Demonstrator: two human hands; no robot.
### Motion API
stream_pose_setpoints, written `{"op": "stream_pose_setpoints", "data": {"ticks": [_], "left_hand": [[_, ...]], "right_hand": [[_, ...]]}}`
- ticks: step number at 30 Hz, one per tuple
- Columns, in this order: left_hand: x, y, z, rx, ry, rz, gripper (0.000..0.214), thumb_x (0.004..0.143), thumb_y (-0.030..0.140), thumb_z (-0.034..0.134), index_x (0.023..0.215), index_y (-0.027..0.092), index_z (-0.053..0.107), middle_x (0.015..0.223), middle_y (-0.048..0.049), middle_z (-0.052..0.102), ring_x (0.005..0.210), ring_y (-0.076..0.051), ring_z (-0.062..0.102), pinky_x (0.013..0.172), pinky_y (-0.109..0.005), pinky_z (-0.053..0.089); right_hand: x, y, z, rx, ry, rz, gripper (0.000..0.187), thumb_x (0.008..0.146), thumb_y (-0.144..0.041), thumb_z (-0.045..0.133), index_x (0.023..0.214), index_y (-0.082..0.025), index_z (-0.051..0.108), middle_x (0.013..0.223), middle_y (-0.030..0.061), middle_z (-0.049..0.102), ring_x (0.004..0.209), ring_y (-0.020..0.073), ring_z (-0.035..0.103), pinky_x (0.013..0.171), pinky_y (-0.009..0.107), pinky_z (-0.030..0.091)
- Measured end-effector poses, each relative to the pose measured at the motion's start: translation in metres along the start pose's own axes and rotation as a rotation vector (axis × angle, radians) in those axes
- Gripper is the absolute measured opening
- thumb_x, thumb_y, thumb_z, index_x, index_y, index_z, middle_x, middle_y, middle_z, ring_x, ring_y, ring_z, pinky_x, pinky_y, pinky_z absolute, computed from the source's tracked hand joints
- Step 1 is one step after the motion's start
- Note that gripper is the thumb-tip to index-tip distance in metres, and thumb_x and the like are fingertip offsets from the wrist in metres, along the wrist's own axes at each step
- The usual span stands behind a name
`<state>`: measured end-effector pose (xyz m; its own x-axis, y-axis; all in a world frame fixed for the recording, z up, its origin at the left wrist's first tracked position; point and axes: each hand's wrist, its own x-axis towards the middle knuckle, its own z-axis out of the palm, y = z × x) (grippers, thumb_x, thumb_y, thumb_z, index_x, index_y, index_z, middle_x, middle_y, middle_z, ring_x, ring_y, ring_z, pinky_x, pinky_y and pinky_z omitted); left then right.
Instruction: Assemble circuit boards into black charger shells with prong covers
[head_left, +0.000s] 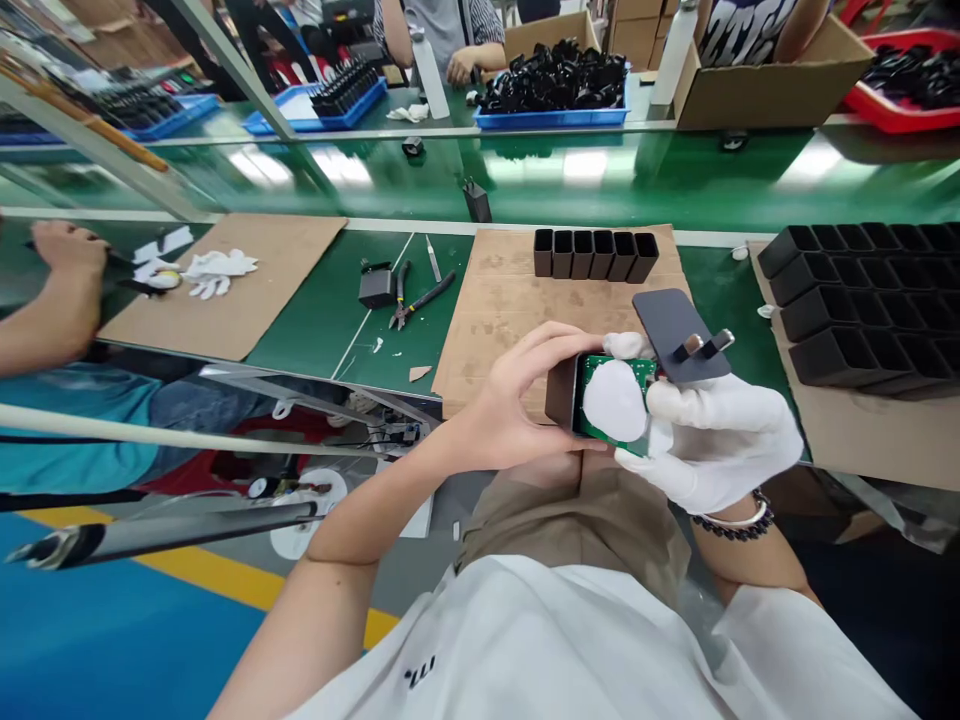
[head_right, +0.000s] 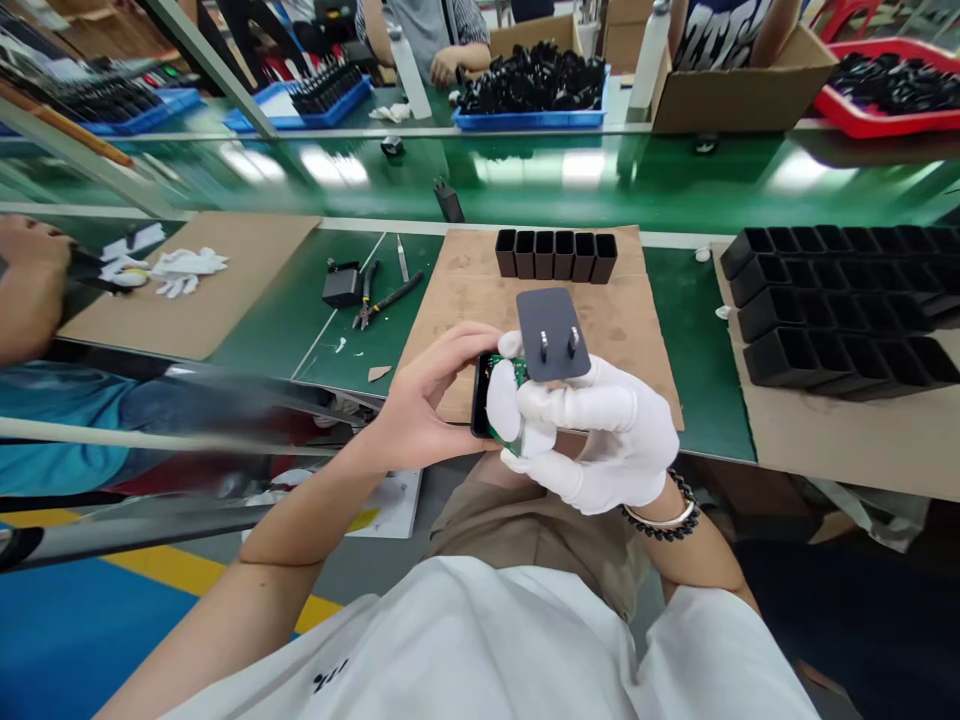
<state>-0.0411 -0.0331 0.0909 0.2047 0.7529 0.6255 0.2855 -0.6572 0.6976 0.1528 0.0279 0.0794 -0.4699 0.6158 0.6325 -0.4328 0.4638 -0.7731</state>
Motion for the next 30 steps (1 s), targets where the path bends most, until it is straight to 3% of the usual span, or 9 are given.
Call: {"op": "stream_pose_setpoints", "data": {"ticks": [4,9,14,21,27,30], "left_hand": [[0.000,-0.002,0.002,-0.006,0.012,0.016,0.073,0.074,0.040,0.091,0.138,0.022,0.061,0.124,-0.0137,0.064,0.115,-0.027,0.063,0.100,-0.037,0.054],[0.000,-0.001,0.002,0.033,0.020,0.040,0.075,0.074,0.044,0.090,0.139,0.022,0.060,0.124,-0.0138,0.063,0.115,-0.027,0.063,0.098,-0.037,0.054],[-0.002,-0.003,0.000,0.068,0.012,0.022,0.072,0.077,0.044,0.088,0.139,0.021,0.059,0.125,-0.0144,0.063,0.115,-0.027,0.063,0.098,-0.038,0.055],[-0.007,-0.008,-0.001,0.063,0.031,0.017,0.070,0.079,0.044,0.086,0.139,0.022,0.057,0.124,-0.0139,0.063,0.116,-0.027,0.063,0.099,-0.038,0.056],[-0.009,-0.011,0.000,0.053,0.049,0.020,0.067,0.081,0.042,0.086,0.138,0.022,0.057,0.125,-0.0137,0.063,0.117,-0.027,0.063,0.099,-0.038,0.056],[-0.010,-0.013,0.000,0.051,0.061,0.025,0.063,0.082,0.037,0.085,0.137,0.022,0.058,0.124,-0.0135,0.064,0.116,-0.026,0.063,0.099,-0.039,0.056]], "right_hand": [[-0.002,0.000,0.000,-0.054,-0.016,-0.169,0.053,0.067,-0.015,0.093,0.114,-0.033,0.076,0.085,-0.0004,0.076,0.081,0.0222,0.075,0.104,0.049,0.058],[-0.003,0.001,0.001,-0.133,-0.032,-0.214,0.058,0.075,-0.014,0.086,0.126,-0.036,0.072,0.080,-0.0014,0.075,0.074,0.0207,0.073,0.097,0.047,0.061],[0.003,0.006,0.004,-0.158,-0.065,-0.252,0.055,0.077,-0.013,0.082,0.125,-0.037,0.072,0.069,-0.0050,0.069,0.065,0.0183,0.069,0.095,0.047,0.061],[0.002,0.008,0.005,-0.184,-0.081,-0.202,0.044,0.077,-0.010,0.077,0.115,-0.031,0.072,0.095,0.0004,0.075,0.096,0.0220,0.073,0.090,0.040,0.062],[0.004,0.009,0.006,-0.261,-0.066,-0.262,0.046,0.077,-0.010,0.076,0.118,-0.029,0.070,0.081,-0.0009,0.074,0.080,0.0193,0.073,0.083,0.039,0.064],[0.009,0.005,0.006,-0.303,-0.127,-0.316,0.044,0.080,-0.009,0.072,0.119,-0.030,0.067,0.078,-0.0024,0.072,0.074,0.0172,0.072,0.077,0.037,0.064]]}}
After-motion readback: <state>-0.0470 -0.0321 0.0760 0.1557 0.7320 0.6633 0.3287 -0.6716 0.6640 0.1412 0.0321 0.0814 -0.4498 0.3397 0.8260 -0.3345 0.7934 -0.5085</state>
